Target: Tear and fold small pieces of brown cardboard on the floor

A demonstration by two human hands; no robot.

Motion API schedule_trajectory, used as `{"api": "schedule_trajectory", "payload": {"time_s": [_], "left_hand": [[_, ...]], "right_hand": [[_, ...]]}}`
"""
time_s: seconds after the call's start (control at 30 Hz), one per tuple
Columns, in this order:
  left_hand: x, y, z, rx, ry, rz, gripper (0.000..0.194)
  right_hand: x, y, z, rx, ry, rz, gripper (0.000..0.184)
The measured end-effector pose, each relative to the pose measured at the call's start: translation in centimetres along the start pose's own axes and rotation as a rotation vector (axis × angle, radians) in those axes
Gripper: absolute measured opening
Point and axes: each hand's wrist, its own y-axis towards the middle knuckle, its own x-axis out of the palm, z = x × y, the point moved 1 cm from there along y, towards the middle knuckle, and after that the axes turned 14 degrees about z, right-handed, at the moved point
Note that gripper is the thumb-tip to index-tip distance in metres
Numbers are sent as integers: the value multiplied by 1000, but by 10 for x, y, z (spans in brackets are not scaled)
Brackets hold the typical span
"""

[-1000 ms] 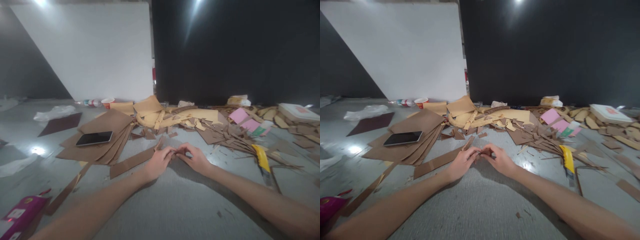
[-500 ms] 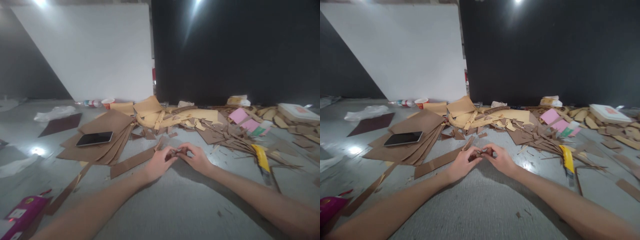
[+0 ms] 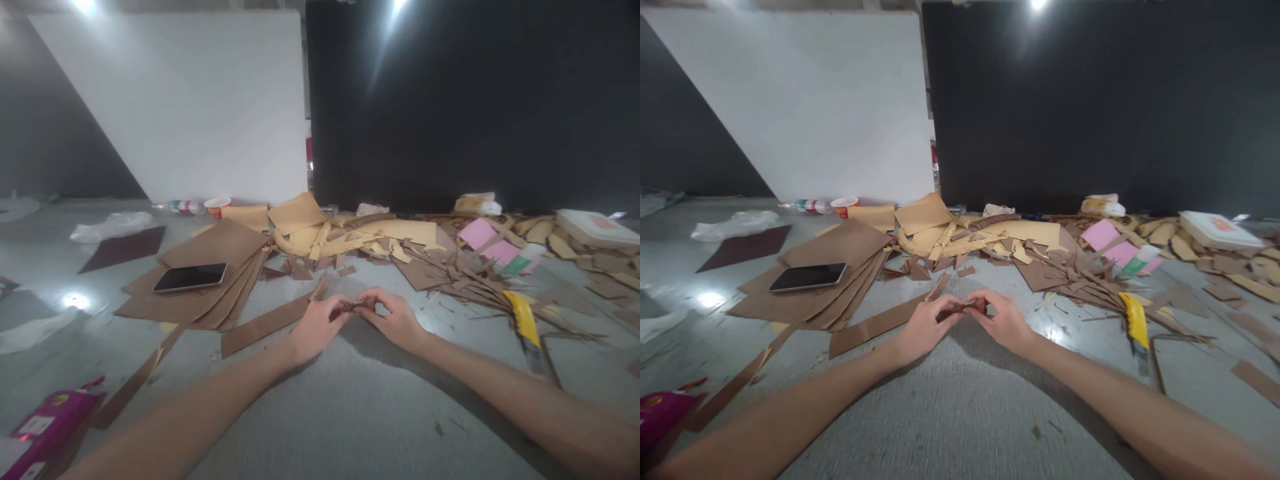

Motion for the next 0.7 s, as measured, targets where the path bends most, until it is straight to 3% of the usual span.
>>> {"api": "schedule_trajectory", "payload": {"time_s": [0.4, 0.7], "left_hand": [[-1, 1, -3, 15, -20, 41, 14], [-3, 2, -7, -1, -66, 76, 15]], "right_hand": [[-2, 4, -7, 10, -9, -74, 20], [-1, 6, -2, 29, -73, -126, 34]]}}
